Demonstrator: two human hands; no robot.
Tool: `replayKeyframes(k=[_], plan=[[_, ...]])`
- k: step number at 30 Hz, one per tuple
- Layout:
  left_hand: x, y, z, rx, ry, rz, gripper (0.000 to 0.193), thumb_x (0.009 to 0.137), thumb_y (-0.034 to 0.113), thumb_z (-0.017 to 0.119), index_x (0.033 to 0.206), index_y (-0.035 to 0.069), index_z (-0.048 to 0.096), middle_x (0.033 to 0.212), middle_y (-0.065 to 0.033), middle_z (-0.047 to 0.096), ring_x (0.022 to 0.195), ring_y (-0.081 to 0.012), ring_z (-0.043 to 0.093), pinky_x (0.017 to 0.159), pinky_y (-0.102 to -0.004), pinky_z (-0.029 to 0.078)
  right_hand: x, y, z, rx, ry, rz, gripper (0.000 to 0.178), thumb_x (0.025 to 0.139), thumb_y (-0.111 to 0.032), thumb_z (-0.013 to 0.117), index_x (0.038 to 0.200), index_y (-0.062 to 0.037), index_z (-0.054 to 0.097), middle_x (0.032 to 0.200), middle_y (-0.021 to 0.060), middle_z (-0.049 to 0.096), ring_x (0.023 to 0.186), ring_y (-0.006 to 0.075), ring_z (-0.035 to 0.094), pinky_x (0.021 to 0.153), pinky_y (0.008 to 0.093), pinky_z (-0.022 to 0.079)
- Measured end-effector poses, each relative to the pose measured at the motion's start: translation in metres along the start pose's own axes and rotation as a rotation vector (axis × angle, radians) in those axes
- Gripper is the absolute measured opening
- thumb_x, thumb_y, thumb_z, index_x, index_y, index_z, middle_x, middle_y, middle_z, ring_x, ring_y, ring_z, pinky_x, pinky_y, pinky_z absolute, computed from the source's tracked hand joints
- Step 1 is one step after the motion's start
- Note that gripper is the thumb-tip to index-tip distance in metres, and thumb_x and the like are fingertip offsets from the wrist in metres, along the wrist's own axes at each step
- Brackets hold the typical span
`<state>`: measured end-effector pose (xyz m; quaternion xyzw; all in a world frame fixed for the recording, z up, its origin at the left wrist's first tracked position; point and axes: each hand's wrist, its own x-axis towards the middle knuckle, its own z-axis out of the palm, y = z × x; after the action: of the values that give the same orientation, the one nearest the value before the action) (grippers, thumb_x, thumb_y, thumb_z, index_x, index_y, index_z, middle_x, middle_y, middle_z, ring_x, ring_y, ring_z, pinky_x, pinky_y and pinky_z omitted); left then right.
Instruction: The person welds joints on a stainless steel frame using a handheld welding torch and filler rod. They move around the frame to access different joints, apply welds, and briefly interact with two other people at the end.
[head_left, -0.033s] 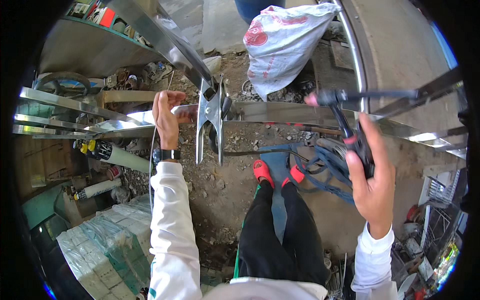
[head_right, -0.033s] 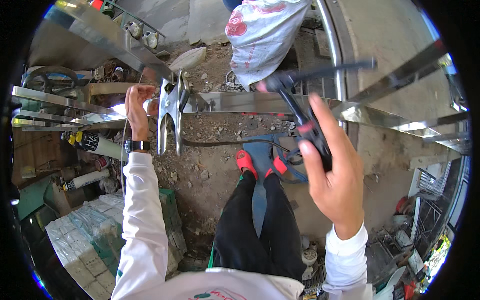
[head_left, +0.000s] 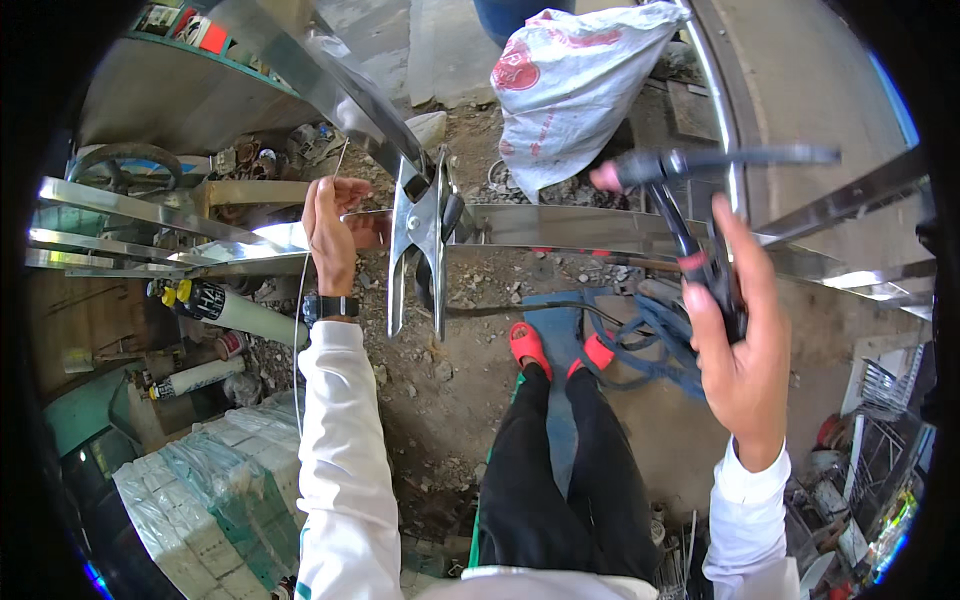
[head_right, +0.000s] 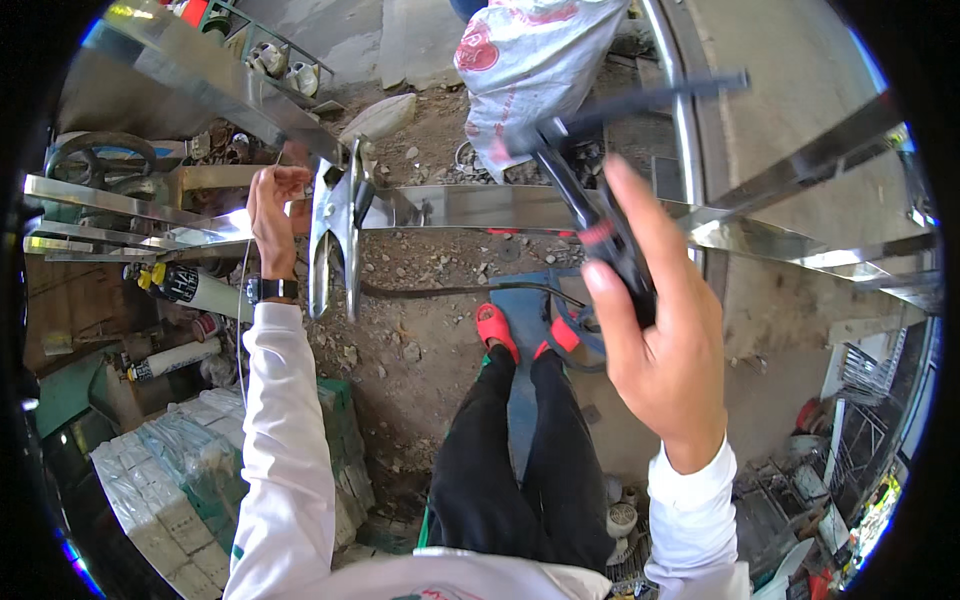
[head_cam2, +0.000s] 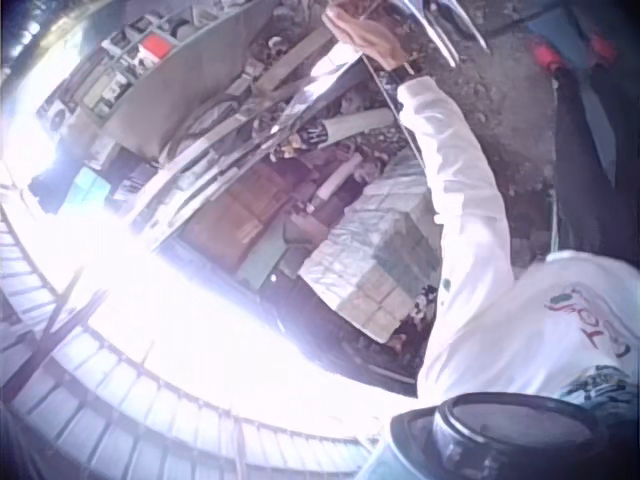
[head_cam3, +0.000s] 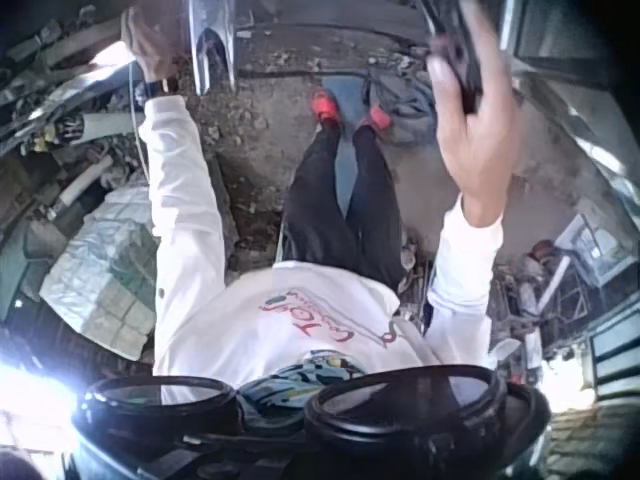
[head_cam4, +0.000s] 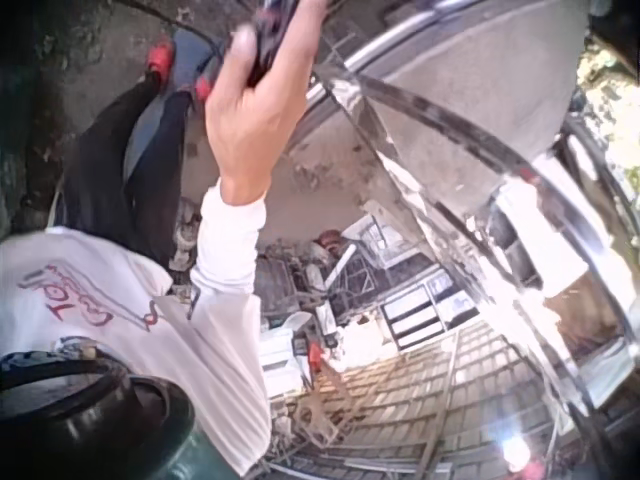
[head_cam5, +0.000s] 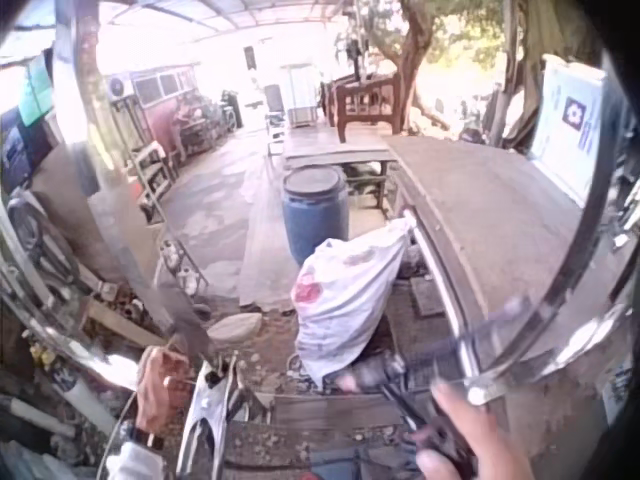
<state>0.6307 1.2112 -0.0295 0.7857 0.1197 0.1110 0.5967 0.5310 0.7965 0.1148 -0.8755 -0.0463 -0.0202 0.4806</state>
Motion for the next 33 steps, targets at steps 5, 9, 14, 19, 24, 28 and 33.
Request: replayKeyframes(k=[5,9,14,19,24,28,33], plan=[[0.007,-0.02,0.023,0.367,0.089,0.276,0.036,0.108,0.022,0.041,0.095,-0.002,0.065,0.088,-0.0105,0.069,0.08,-0.0186,0.064,0.08,-0.033,0.051,0.056,0.035,0.069,0.181,0.185,-0.034,0.053,0.103,-0.019,0.061,0.154,-0.0135,0.046,0.093,0.0057,0.068,0.054,0.0026,0.047,0.046,0.0189,0.038],[0.01,-0.03,0.02,0.386,0.06,0.342,0.035,0.108,0.023,0.041,0.095,-0.001,0.064,0.088,-0.0103,0.069,0.08,-0.0185,0.063,0.08,-0.033,0.051,0.06,0.056,0.085,0.327,0.262,0.046,0.052,0.105,-0.026,0.061,0.154,-0.0155,0.047,0.091,0.0085,0.069,0.048,0.0044,0.05,0.041,0.0193,0.039],[0.007,-0.041,0.017,0.379,0.043,0.381,0.035,0.108,0.023,0.042,0.096,-0.001,0.064,0.089,-0.01,0.069,0.08,-0.0183,0.063,0.079,-0.0331,0.051,0.041,0.081,0.113,0.401,-0.092,0.131,0.054,0.103,-0.027,0.06,0.153,-0.0131,0.047,0.092,0.0079,0.067,0.054,0.0036,0.051,0.045,0.02,0.039],[0.005,-0.052,0.018,0.356,0.033,0.413,0.034,0.107,0.024,0.042,0.096,-0.001,0.064,0.089,-0.0097,0.068,0.08,-0.0181,0.063,0.079,-0.0331,0.051,0.045,0.07,0.127,0.376,-0.275,0.208,0.054,0.099,-0.021,0.062,0.15,-0.0085,0.05,0.111,0.0074,0.065,0.064,0.0046,0.053,0.063,0.0234,0.045],[0.007,-0.054,0.017,0.344,0.038,0.436,0.034,0.107,0.024,0.043,0.096,-0.001,0.063,0.089,-0.0095,0.068,0.08,-0.018,0.062,0.079,-0.0331,0.05,0.051,0.073,0.13,0.365,-0.279,0.16,0.054,0.096,-0.015,0.062,0.148,-0.0061,0.052,0.127,0.0058,0.063,0.071,0.0067,0.055,0.072,0.0252,0.048],[0.005,-0.058,0.017,0.343,0.044,0.454,0.034,0.107,0.024,0.044,0.097,-0.001,0.063,0.089,-0.0092,0.067,0.08,-0.0178,0.062,0.078,-0.0332,0.05,0.05,0.065,0.133,0.318,-0.24,0.182,0.055,0.094,-0.014,0.062,0.148,-0.0053,0.052,0.135,0.0084,0.06,0.075,0.0085,0.059,0.075,0.0257,0.05],[0.003,-0.057,0.014,0.357,0.053,0.468,0.033,0.107,0.025,0.044,0.097,0.0,0.063,0.089,-0.009,0.067,0.08,-0.0177,0.062,0.078,-0.0332,0.05,0.048,0.064,0.139,0.327,-0.212,0.037,0.055,0.095,-0.016,0.063,0.148,-0.0035,0.052,0.137,0.009,0.059,0.082,0.0098,0.062,0.077,0.0264,0.05]])
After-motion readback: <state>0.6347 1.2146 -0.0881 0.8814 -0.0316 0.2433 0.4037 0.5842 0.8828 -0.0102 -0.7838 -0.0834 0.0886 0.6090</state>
